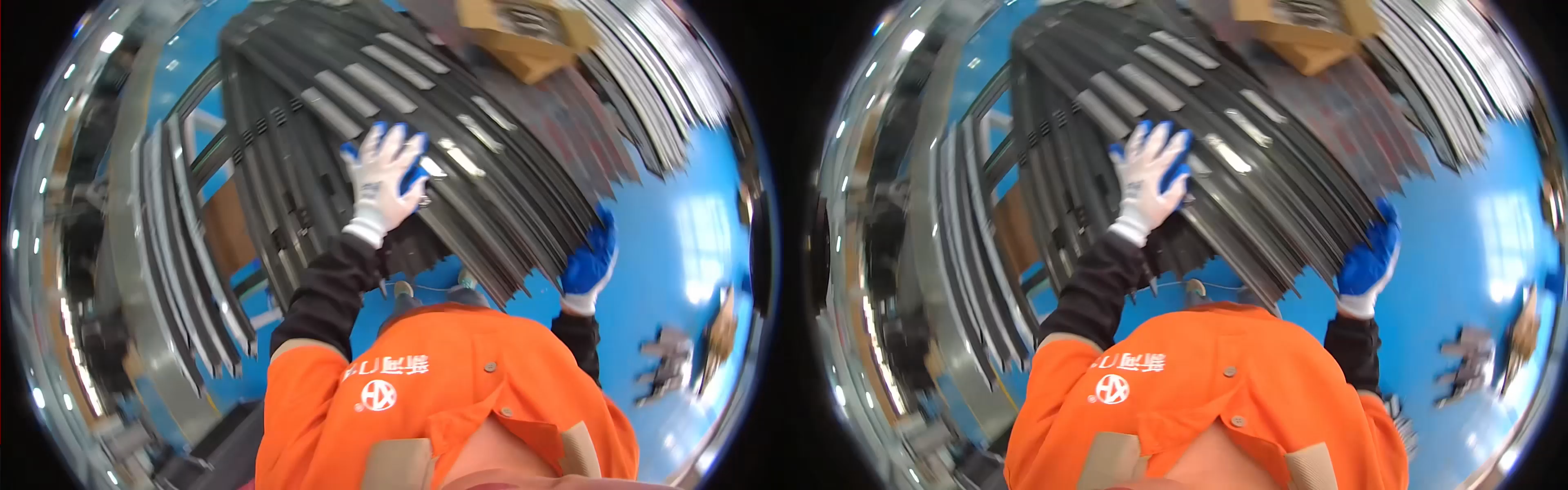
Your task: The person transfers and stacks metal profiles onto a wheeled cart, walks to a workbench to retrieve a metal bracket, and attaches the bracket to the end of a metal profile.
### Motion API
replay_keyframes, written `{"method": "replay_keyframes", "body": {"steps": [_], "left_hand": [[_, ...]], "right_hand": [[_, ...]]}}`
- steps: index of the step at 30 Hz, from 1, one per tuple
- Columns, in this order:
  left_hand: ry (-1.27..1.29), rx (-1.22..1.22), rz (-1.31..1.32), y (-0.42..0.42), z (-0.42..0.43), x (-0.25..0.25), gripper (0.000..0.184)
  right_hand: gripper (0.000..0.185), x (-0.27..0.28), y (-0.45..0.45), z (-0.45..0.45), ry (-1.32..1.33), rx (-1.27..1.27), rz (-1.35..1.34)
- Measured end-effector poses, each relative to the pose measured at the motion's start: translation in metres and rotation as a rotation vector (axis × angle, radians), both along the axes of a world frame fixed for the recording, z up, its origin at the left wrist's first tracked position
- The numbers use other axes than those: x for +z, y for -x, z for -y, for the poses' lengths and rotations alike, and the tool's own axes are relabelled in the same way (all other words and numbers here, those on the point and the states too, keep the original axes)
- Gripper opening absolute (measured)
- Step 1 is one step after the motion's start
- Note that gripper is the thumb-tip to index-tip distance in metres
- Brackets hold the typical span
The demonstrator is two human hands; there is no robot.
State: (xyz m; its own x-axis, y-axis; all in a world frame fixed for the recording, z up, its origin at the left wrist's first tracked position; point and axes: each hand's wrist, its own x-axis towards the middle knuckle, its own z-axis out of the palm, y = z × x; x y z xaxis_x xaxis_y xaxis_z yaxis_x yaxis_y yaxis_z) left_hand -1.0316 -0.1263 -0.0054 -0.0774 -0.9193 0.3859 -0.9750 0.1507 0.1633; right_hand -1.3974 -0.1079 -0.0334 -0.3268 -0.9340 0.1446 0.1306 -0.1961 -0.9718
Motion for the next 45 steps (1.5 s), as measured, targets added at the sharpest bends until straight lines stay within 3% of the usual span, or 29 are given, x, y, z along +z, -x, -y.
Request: {"method": "replay_keyframes", "body": {"steps": [3,7,9,10,12,14,16,18,19,21,22,24,25,28,30,32,34,35,37,43,45], "left_hand": [[0.005,0.024,-0.045,0.0,-0.001,0.001,0.064],[0.014,0.023,-0.058,-0.001,-0.001,-0.002,0.063],[0.054,0.061,-0.088,-0.015,-0.02,0.004,0.064],[0.086,0.085,-0.121,-0.023,-0.033,0.008,0.064],[0.155,0.124,-0.184,-0.042,-0.066,0.017,0.064],[0.223,0.318,-0.202,-0.072,-0.135,0.035,0.06],[0.398,0.407,-0.656,-0.095,-0.223,0.017,0.05],[0.421,0.664,-1.074,-0.104,-0.323,0.01,0.039],[0.47,0.741,-0.843,-0.118,-0.375,-0.015,0.037],[0.353,1.015,-1.302,-0.108,-0.466,0.007,0.036],[0.389,1.115,-1.391,-0.105,-0.501,0.017,0.037],[0.42,1.24,-1.291,-0.11,-0.576,0.008,0.04],[0.477,1.278,-1.277,-0.112,-0.602,0.012,0.041],[0.458,1.321,-1.295,-0.132,-0.656,0.025,0.044],[0.35,1.238,-0.769,-0.159,-0.666,0.025,0.048],[0.259,1.11,-0.265,-0.186,-0.663,0.022,0.051],[0.198,1.101,-0.316,-0.214,-0.638,0.017,0.062],[0.221,1.091,-0.319,-0.232,-0.622,0.015,0.062],[0.083,1.015,-0.182,-0.267,-0.589,0.012,0.063],[-0.308,1.081,0.047,-0.354,-0.514,0.001,0.077],[-0.244,0.951,-0.179,-0.366,-0.509,-0.01,0.077]], "right_hand": [[0.042,0.001,-0.005,0.0,-0.044,0.044,0.228],[0.045,-0.008,0.025,0.002,-0.093,0.216,0.122],[0.047,0.008,0.048,0.003,-0.28,0.138,0.288],[0.047,-0.005,0.092,0.013,-0.021,0.394,0.47],[0.048,0.05,0.076,0.001,0.075,0.183,0.261],[0.049,0.106,0.041,-0.016,0.217,0.104,0.161],[0.047,0.129,-0.008,-0.041,0.254,0.209,0.085],[0.044,0.128,-0.055,-0.073,0.281,0.384,-0.081],[0.043,0.119,-0.091,-0.097,0.264,0.489,-0.19],[0.043,0.098,-0.166,-0.15,0.253,0.72,-0.405],[0.047,0.129,-0.24,-0.2,0.267,0.828,-0.38],[0.069,0.11,-0.315,-0.249,0.121,1.255,-0.322],[0.077,0.082,-0.353,-0.259,0.578,1.212,-0.65],[0.088,0.036,-0.462,-0.298,0.659,1.256,-0.774],[0.09,0.007,-0.518,-0.314,0.606,1.221,-0.796],[0.089,-0.011,-0.556,-0.321,0.551,1.021,-1.084],[0.086,-0.034,-0.582,-0.328,0.482,0.931,-1.228],[0.086,-0.044,-0.591,-0.331,0.499,0.911,-1.231],[0.082,-0.06,-0.599,-0.339,0.069,1.074,-0.735],[0.073,-0.071,-0.605,-0.329,0.262,1.033,-0.684],[0.069,-0.066,-0.596,-0.309,0.279,1.02,-0.607]]}}
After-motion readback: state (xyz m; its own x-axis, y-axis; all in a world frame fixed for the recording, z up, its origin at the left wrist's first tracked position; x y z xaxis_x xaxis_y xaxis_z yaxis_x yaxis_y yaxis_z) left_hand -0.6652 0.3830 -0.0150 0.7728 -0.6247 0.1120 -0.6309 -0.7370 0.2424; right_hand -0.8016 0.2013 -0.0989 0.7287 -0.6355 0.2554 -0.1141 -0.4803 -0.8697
